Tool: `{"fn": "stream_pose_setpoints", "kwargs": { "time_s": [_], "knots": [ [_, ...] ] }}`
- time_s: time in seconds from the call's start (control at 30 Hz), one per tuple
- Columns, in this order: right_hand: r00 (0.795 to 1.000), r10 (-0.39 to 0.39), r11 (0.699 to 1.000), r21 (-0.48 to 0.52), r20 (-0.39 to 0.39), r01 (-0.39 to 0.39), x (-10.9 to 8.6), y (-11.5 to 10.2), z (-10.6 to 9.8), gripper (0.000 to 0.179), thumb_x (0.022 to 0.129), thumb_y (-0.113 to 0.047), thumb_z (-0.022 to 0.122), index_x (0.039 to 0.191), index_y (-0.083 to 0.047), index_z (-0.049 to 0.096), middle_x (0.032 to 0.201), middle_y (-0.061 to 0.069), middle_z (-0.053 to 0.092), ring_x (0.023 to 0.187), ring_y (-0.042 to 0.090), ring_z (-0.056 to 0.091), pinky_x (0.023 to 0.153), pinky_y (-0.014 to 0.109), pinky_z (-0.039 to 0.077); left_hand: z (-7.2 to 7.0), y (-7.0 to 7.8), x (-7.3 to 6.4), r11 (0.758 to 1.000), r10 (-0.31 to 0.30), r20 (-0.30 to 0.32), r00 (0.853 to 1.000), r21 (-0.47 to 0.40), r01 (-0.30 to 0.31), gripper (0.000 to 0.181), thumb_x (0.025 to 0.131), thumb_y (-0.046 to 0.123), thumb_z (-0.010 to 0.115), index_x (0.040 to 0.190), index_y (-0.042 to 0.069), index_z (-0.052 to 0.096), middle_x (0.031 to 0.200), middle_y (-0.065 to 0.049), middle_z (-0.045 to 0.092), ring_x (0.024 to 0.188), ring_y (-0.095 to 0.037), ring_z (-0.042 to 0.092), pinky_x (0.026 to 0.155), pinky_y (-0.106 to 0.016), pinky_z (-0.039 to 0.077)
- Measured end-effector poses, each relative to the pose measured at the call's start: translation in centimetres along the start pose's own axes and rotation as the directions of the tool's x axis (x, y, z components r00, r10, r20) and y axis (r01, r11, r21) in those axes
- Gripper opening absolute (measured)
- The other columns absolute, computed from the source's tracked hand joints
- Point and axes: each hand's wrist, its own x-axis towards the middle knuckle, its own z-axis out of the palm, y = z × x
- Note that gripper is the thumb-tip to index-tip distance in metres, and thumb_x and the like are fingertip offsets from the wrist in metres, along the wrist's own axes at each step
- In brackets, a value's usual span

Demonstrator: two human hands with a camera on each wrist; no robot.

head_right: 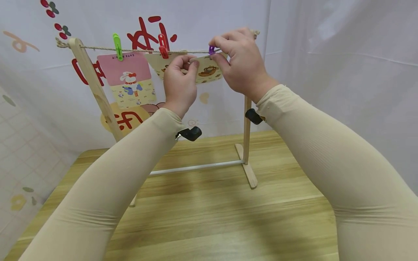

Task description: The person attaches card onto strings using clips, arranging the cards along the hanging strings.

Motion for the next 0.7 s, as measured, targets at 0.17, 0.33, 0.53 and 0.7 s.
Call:
{"fn": "stream_pose_setpoints", "kwargs": {
  "time_s": [0.17, 0.33, 0.53, 0.7],
  "knots": [
    [1.000, 0.003, 1.000, -0.003, 0.010, -0.003, -0.03, -0.10, -0.01, 0.019, 0.102, -0.017, 0.071, 0.113, -0.003, 0.077, 0.117, 0.016, 0.076, 0.121, 0.038, 0.056, 0.103, 0.043, 0.038, 0.05, 0.14, -0.20, 1.000, 0.012, 0.012, 1.000, -0.009, -0.012, 0.020, 0.107, 0.028, 0.063, 0.121, 0.017, 0.073, 0.103, 0.002, 0.060, 0.098, -0.008, 0.055, 0.073, -0.022, 0.047],
    [0.999, 0.022, 1.000, -0.006, 0.026, -0.022, -0.02, -0.23, -0.12, 0.019, 0.102, -0.019, 0.070, 0.112, -0.004, 0.078, 0.119, 0.015, 0.076, 0.124, 0.037, 0.055, 0.105, 0.043, 0.039, 0.09, 0.23, -0.28, 1.000, 0.024, 0.014, 1.000, -0.011, -0.024, 0.021, 0.107, 0.028, 0.063, 0.122, 0.016, 0.073, 0.104, 0.002, 0.061, 0.095, -0.008, 0.053, 0.071, -0.022, 0.046],
    [0.999, 0.029, 1.000, 0.001, 0.032, -0.029, -0.02, -0.21, -0.09, 0.018, 0.101, -0.017, 0.071, 0.111, -0.004, 0.077, 0.118, 0.015, 0.076, 0.123, 0.037, 0.056, 0.105, 0.044, 0.039, 0.14, 0.26, -0.27, 0.999, 0.040, 0.014, 0.999, -0.006, -0.040, 0.021, 0.107, 0.027, 0.063, 0.122, 0.016, 0.072, 0.104, 0.001, 0.061, 0.092, -0.009, 0.053, 0.070, -0.022, 0.045],
    [0.999, 0.028, 1.000, 0.003, 0.032, -0.029, -0.09, -0.28, -0.13, 0.018, 0.101, -0.017, 0.071, 0.112, -0.004, 0.077, 0.119, 0.015, 0.076, 0.123, 0.038, 0.056, 0.106, 0.044, 0.039, 0.10, 0.18, -0.30, 0.999, 0.042, 0.018, 0.999, -0.008, -0.042, 0.021, 0.107, 0.027, 0.063, 0.122, 0.015, 0.072, 0.105, 0.001, 0.062, 0.089, -0.009, 0.053, 0.070, -0.022, 0.044]
  ]
}}
